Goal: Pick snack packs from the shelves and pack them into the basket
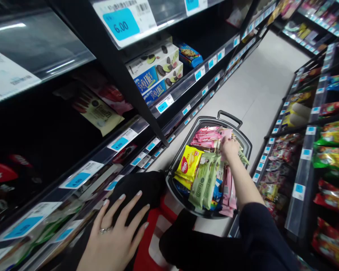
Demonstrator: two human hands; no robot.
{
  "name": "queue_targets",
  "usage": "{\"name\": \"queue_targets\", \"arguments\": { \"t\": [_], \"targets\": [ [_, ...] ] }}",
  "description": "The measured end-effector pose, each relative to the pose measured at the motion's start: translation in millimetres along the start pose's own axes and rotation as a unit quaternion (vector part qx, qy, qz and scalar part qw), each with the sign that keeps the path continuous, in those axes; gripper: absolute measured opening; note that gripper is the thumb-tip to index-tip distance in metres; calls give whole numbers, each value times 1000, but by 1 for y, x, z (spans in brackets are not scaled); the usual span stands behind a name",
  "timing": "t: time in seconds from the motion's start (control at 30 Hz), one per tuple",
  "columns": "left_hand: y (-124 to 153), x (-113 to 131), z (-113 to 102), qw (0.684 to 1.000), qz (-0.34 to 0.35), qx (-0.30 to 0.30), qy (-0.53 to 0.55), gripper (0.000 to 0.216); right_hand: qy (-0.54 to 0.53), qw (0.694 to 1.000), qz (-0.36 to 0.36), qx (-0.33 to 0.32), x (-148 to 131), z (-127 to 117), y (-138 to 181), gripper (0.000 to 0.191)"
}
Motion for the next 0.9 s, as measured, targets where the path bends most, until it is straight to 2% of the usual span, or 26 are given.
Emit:
{"name": "queue_targets", "arguments": {
  "t": [0.1,0.17,0.2,0.27,0.33,0.4,0.47,0.57,0.77,0.9],
  "targets": [
    [-1,1,0,1000,-1,-3,6,34,10,995,-16,99,21,-20,26,46],
    [-1,1,0,1000,-1,-8,8,35,-2,988,10,153,44,-26,49,44],
    [-1,1,0,1000,-1,-11,8,36,-15,989,39,139,57,-21,62,44],
    [-1,0,0,1000,-2,-12,9,36,-40,994,98,33,78,5,89,47],
    [-1,0,-1,1000,-1,-8,11,36,-48,989,110,-91,85,42,117,56],
    [-1,1,-1,1000,3,-8,13,35,-54,982,102,-148,82,75,138,60],
    [-1,3,-2,1000,2,-8,14,35,-57,982,103,-148,74,97,150,64],
    [0,5,-2,1000,-3,0,16,35,-59,982,115,-137,64,113,157,63],
    [0,3,-3,1000,-5,-4,14,35,-60,967,154,-195,67,118,170,71],
    [-1,2,-4,1000,12,1,18,33,-50,973,162,-159,60,115,174,66]
  ]
}}
Point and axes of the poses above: each hand's wrist, its own y-axis away from the middle knuckle, its own z-axis out of the palm, x = y × z, the point moved 4 cm from there along -y, towards the middle knuckle, and after that the axes turned 4 degrees about x, right-handed, at the moved point
